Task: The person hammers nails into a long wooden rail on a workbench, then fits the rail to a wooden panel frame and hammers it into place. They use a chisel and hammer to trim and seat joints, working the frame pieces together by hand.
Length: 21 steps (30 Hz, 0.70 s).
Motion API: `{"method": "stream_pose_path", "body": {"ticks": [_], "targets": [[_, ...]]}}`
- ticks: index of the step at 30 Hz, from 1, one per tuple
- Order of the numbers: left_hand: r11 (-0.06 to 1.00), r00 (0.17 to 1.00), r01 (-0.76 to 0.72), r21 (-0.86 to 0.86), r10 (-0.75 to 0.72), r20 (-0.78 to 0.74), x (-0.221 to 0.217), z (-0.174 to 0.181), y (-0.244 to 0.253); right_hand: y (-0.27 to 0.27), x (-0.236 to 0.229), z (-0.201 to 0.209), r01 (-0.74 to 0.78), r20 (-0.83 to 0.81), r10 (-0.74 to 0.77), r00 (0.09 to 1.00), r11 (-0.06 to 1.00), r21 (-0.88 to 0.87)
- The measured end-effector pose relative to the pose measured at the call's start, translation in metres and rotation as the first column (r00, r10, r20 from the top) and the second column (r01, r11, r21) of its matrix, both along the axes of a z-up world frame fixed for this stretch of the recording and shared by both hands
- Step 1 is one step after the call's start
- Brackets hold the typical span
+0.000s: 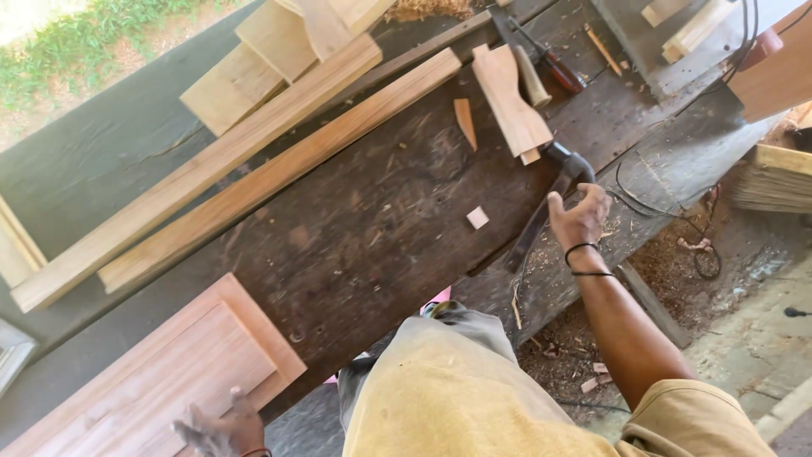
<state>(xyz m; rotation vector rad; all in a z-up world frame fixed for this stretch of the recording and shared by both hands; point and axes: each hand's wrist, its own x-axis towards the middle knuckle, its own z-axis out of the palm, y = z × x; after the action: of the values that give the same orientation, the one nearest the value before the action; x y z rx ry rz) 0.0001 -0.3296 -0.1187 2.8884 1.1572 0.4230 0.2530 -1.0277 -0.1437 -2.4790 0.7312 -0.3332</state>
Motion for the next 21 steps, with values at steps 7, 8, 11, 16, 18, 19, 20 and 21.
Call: {"method": "stream_pose_path", "body": {"ticks": [7,8,11,16,18,19,20,21], "targets": [[0.990,0.972,0.139,-0.036,-0.130,0.197,0.040,0.016,-0.078,-0.059,0.121,0.008,-0.070,0.073,0.064,0.995,0.994,0.079],[0.994,0.977,0.108,-0.019,-0.102,0.190,0.040,0.016,-0.078,-0.062,0.144,0.007,-0.117,0.060,0.113,0.992,0.991,0.064],[0.996,0.986,0.052,0.075,-0.063,0.157,0.022,0.015,-0.081,-0.066,0.199,0.008,-0.213,-0.011,0.214,0.977,0.976,0.045],[0.992,0.979,-0.059,0.115,0.035,0.200,-0.016,0.001,-0.093,-0.064,0.271,0.003,-0.282,-0.175,0.295,0.939,0.955,0.096],[0.998,0.983,-0.059,0.029,0.054,0.175,-0.033,-0.016,-0.080,-0.068,0.292,-0.012,-0.290,-0.293,0.330,0.897,0.941,0.173],[0.998,0.983,-0.059,0.033,0.052,0.175,-0.025,-0.016,-0.078,-0.066,0.296,-0.018,-0.289,-0.292,0.331,0.897,0.941,0.177],[0.998,0.982,-0.035,0.050,0.025,0.190,-0.023,-0.016,-0.076,-0.065,0.301,-0.025,-0.299,-0.325,0.346,0.880,0.936,0.186],[0.998,0.979,-0.004,0.066,-0.009,0.203,-0.023,-0.018,-0.074,-0.067,0.302,-0.031,-0.301,-0.360,0.353,0.864,0.934,0.193]]}}
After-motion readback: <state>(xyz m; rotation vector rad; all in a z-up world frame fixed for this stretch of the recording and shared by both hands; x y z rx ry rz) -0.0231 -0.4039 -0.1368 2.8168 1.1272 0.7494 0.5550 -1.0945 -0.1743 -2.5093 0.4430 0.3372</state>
